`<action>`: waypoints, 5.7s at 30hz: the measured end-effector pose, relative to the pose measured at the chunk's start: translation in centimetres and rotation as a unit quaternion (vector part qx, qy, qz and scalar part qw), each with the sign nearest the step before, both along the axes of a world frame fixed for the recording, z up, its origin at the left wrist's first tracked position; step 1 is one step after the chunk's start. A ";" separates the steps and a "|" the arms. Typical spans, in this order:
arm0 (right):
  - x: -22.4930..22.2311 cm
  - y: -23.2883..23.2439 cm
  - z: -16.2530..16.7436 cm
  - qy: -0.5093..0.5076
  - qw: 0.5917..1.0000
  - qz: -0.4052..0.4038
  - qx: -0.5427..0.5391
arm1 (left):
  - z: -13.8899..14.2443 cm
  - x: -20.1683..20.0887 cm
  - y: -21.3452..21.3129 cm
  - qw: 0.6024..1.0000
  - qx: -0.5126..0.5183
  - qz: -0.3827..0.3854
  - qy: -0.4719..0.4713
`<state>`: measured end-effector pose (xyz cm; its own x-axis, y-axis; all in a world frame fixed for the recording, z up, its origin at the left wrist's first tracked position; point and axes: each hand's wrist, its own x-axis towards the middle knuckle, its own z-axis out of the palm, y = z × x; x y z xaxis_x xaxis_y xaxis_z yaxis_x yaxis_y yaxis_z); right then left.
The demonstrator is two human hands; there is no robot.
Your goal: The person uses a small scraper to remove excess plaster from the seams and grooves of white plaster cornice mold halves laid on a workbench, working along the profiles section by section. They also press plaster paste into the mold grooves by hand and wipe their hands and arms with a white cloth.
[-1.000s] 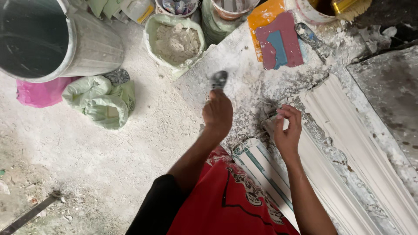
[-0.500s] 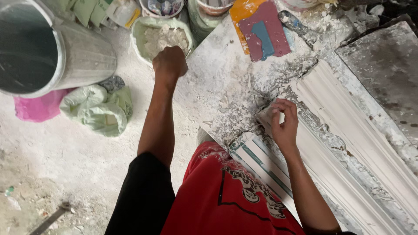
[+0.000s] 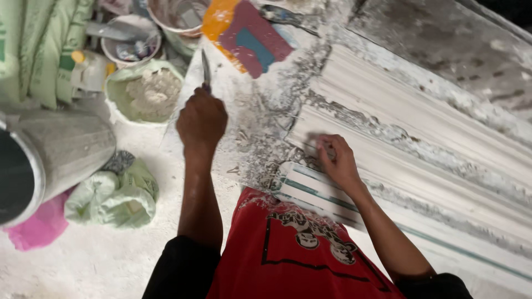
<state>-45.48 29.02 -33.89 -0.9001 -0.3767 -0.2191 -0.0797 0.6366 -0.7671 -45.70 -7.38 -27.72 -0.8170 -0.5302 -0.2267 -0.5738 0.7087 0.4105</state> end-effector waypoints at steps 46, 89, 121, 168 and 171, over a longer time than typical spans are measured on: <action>-31.4 4.7 0.7 0.078 0.945 0.258 0.186 | -9.7 -23.7 22.0 0.898 -0.195 -0.387 0.075; -1.7 25.3 -0.5 0.141 0.930 -0.248 0.231 | -8.7 -30.1 35.2 0.611 -0.134 -0.772 0.114; 0.7 58.5 -5.9 0.107 0.889 -0.268 0.356 | -8.1 -28.9 55.5 0.547 -0.267 -0.794 -0.011; 21.4 127.5 -3.2 0.183 0.899 -0.358 0.175 | -9.0 -18.2 142.2 0.474 -0.301 -0.827 0.037; 21.4 133.3 -2.7 0.184 0.892 -0.372 0.178 | -9.7 -17.9 145.6 0.468 -0.283 -0.836 0.039</action>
